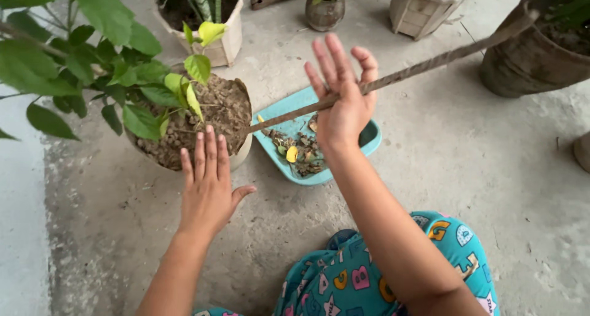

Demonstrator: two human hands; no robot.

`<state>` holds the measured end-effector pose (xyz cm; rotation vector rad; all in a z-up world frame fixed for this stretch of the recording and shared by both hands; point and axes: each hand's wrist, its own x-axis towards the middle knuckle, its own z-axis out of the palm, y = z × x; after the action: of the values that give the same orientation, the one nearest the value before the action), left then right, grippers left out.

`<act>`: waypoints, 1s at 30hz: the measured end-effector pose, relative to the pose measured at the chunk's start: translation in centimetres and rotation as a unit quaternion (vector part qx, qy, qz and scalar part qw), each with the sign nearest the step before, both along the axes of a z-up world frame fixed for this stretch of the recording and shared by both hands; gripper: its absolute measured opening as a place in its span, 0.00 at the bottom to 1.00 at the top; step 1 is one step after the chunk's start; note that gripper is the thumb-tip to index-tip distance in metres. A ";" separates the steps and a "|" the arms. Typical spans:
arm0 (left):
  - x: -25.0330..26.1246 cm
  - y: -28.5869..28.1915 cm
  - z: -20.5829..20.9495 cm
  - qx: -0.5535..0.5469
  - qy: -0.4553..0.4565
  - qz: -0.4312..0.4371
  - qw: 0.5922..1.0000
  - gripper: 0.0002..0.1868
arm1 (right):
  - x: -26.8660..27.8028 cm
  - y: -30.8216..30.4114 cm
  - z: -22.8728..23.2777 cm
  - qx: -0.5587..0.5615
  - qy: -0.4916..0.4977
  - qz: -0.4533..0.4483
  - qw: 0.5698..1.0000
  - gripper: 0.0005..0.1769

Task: The person removes dry leaves and debris from a potted plant by hand and places them into a blue tray. They then use a wooden stick to loosen the soil around the plant's base.

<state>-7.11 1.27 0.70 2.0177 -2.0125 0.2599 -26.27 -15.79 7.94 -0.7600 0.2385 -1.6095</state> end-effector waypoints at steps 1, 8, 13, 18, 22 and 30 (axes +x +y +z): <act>0.1 -0.2 -0.4 0.002 -0.002 0.000 1.000 0.61 | 0.1 0.3 0.4 -0.015 -0.006 -0.003 1.000 0.18; 0.3 -0.7 -1.7 0.017 0.014 0.002 1.000 0.63 | 6.7 5.9 -2.3 -0.024 0.188 0.075 0.979 0.16; 0.6 -0.7 -1.8 0.015 0.025 -0.016 0.999 0.63 | 5.2 2.4 -3.3 -0.182 0.166 -0.004 0.969 0.15; 0.8 -0.9 -1.7 0.007 0.035 -0.014 0.999 0.64 | 0.2 0.3 0.4 -0.109 0.048 -0.068 0.990 0.25; 0.5 -0.8 -1.8 0.005 0.031 -0.007 0.999 0.64 | 0.5 0.6 2.2 -0.122 0.005 -0.103 0.987 0.23; 0.2 -0.8 -1.4 0.007 0.026 -0.005 1.000 0.64 | 2.7 0.7 -2.2 -0.092 0.008 0.000 0.996 0.23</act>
<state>-6.94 0.48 -0.70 2.0009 -1.9983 0.1912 -23.54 -15.06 5.77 -0.9139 0.1009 -1.6413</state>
